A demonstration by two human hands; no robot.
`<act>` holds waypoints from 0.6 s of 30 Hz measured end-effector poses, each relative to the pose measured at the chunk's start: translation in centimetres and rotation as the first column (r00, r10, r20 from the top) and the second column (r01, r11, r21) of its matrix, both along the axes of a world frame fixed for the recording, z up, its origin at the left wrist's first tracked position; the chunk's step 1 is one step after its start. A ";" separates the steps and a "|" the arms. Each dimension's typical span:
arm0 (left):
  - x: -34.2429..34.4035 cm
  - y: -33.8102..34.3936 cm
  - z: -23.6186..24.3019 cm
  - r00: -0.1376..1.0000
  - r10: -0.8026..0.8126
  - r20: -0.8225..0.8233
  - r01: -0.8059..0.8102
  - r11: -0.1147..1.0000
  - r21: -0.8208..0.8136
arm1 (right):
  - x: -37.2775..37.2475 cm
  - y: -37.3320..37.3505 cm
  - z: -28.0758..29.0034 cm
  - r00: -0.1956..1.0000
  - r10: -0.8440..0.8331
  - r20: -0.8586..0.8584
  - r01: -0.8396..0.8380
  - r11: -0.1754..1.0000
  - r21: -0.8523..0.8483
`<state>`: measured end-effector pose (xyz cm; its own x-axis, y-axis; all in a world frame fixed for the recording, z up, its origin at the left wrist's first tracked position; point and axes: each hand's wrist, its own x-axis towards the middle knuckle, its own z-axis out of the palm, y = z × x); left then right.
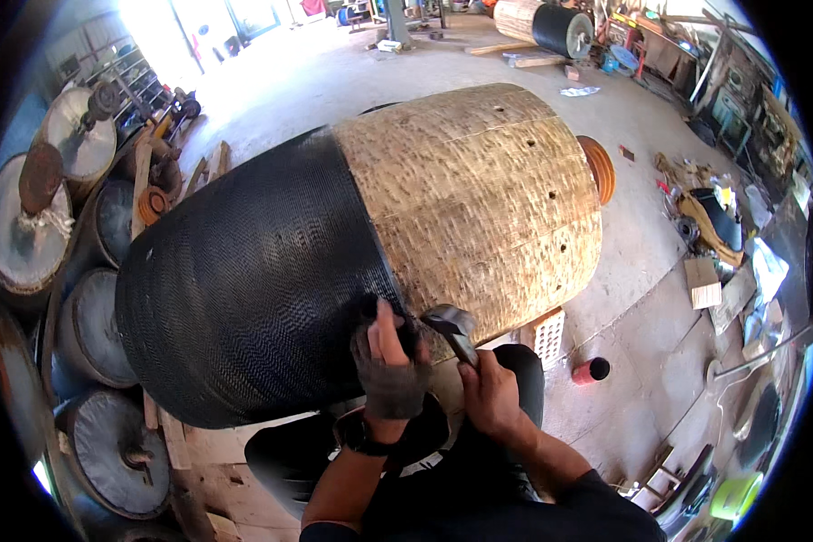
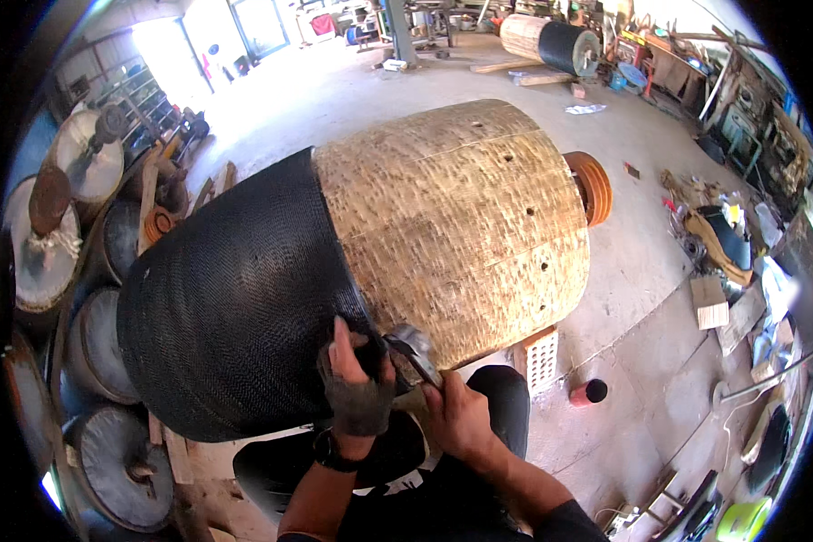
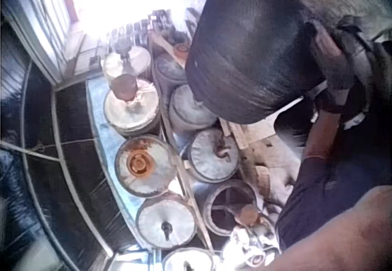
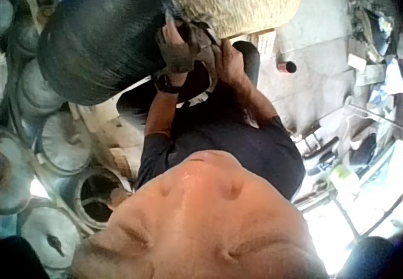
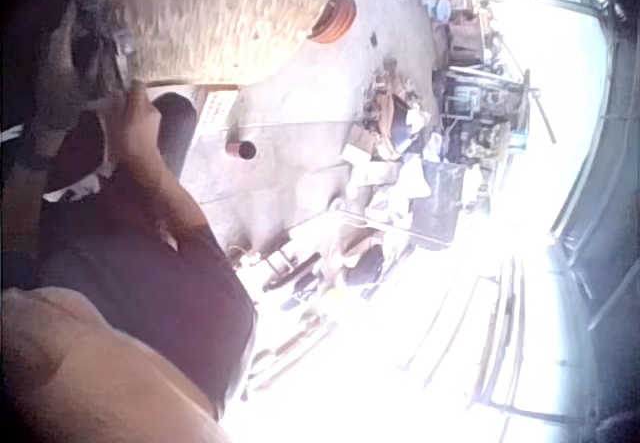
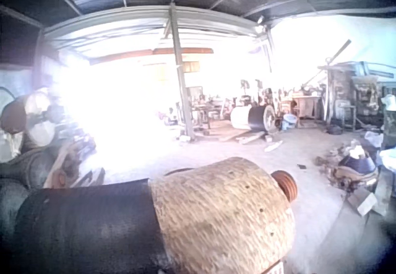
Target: The person hammers small nails along the seam where a black textured material meets the wooden body of a large drum while sitting on the floor.
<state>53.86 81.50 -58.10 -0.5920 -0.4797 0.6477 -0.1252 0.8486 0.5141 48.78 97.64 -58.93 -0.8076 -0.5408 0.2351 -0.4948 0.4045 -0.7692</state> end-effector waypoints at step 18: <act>11.2 4.5 -11.2 0.718 -0.274 0.640 0.346 0.938 0.015 | 0.7 -0.3 -1.2 0.998 0.044 0.040 -0.042 0.998 -0.049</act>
